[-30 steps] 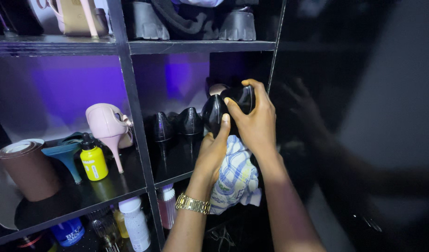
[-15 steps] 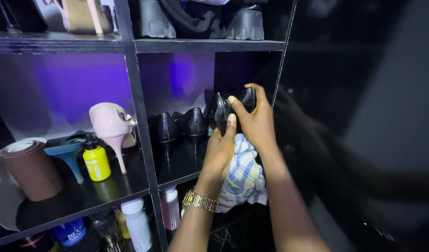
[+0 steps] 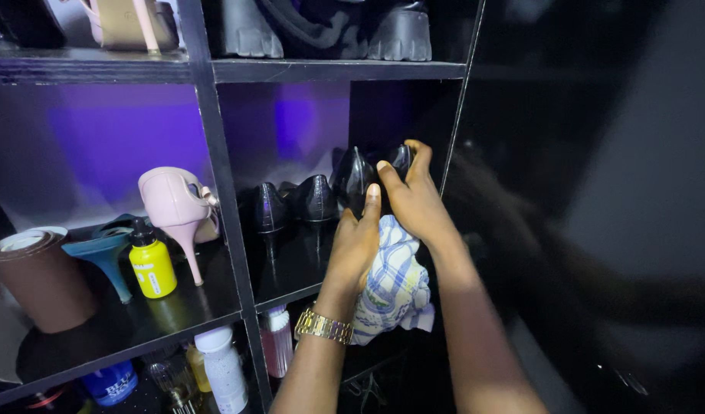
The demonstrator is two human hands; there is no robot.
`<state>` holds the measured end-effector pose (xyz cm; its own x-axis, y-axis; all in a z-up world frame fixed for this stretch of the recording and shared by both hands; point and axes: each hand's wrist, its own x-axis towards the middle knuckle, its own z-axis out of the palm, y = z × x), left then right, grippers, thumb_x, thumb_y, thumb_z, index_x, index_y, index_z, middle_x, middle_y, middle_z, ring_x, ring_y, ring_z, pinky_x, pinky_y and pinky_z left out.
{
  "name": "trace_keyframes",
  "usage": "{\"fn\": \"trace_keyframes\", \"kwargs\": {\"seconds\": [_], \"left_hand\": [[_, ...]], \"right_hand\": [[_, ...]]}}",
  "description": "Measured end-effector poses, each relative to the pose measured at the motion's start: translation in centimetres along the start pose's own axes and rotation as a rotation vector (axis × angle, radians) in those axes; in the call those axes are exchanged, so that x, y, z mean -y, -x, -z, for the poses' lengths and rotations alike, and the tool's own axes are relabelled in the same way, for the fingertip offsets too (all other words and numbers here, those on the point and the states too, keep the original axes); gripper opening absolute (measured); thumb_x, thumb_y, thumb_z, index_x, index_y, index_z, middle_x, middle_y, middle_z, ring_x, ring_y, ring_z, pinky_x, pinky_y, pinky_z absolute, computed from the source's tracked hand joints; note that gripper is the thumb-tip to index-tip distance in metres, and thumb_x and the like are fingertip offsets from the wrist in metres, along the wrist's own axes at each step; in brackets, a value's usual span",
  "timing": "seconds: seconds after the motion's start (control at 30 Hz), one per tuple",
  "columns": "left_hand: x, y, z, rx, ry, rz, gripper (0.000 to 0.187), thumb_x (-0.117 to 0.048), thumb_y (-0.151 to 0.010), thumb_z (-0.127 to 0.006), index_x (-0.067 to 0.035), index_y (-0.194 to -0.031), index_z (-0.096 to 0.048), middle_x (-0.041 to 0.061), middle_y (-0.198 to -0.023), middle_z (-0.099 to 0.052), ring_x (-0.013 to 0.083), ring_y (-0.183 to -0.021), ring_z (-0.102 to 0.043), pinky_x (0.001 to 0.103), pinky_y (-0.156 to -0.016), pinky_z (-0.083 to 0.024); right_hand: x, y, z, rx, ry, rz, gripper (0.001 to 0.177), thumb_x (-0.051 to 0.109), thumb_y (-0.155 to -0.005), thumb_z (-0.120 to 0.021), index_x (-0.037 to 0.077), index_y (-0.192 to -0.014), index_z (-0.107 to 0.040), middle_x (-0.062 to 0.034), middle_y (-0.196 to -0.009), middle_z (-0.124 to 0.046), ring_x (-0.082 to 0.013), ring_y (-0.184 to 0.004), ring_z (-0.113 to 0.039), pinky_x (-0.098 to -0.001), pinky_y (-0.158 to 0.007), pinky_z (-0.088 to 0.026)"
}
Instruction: The person cleans a pair of black high-heeled shoes using a cloth, then places them back onto a shelf in a shoe rack.
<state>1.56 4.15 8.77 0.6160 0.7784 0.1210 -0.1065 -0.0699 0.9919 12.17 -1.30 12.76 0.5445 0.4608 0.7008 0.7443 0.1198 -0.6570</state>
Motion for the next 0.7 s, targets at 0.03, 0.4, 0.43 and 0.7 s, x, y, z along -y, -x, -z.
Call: {"fn": "trace_keyframes", "kwargs": {"seconds": [0.03, 0.4, 0.43, 0.7], "left_hand": [[0.1, -0.1, -0.1, -0.012, 0.009, -0.027, 0.100, -0.068, -0.089, -0.051, 0.017, -0.140, -0.042, 0.032, -0.133, -0.061, 0.0358, -0.129, -0.063, 0.042, -0.105, -0.050], [-0.1, 0.7, -0.2, 0.024, 0.153, -0.097, 0.093, -0.063, -0.087, -0.054, 0.011, -0.142, -0.046, 0.027, -0.139, -0.064, 0.0325, -0.133, -0.061, 0.039, -0.107, -0.047], [-0.1, 0.9, -0.1, 0.020, 0.146, -0.084, 0.094, -0.062, -0.087, -0.056, 0.011, -0.145, -0.042, 0.027, -0.142, -0.061, 0.0320, -0.135, -0.058, 0.038, -0.109, -0.045], [1.2, 1.4, -0.1, -0.011, 0.130, -0.063, 0.103, -0.058, -0.090, -0.065, 0.011, -0.153, -0.022, 0.031, -0.151, -0.044, 0.0323, -0.144, -0.045, 0.038, -0.116, -0.038]], "right_hand": [[0.2, 0.0, 0.1, 0.017, -0.009, -0.073, 0.064, 0.035, -0.095, -0.062, -0.001, -0.140, -0.033, -0.0247, -0.113, -0.066, -0.0352, -0.108, -0.069, -0.0422, -0.094, -0.052], [3.1, 2.2, 1.0, -0.212, 0.457, 0.099, 0.063, 0.034, -0.088, -0.078, -0.005, -0.133, -0.058, -0.0249, -0.128, -0.063, -0.0430, -0.108, -0.066, -0.0480, -0.089, -0.055], [3.4, 2.4, 1.0, -0.218, 0.478, 0.121, 0.067, 0.034, -0.089, -0.079, -0.007, -0.136, -0.055, -0.0256, -0.130, -0.062, -0.0426, -0.107, -0.066, -0.0466, -0.089, -0.055], [4.9, 4.7, 1.9, -0.173, 0.349, -0.035, 0.064, 0.022, -0.091, -0.071, -0.006, -0.143, -0.047, -0.0182, -0.133, -0.061, -0.0236, -0.090, -0.072, -0.0385, -0.082, -0.057]]}}
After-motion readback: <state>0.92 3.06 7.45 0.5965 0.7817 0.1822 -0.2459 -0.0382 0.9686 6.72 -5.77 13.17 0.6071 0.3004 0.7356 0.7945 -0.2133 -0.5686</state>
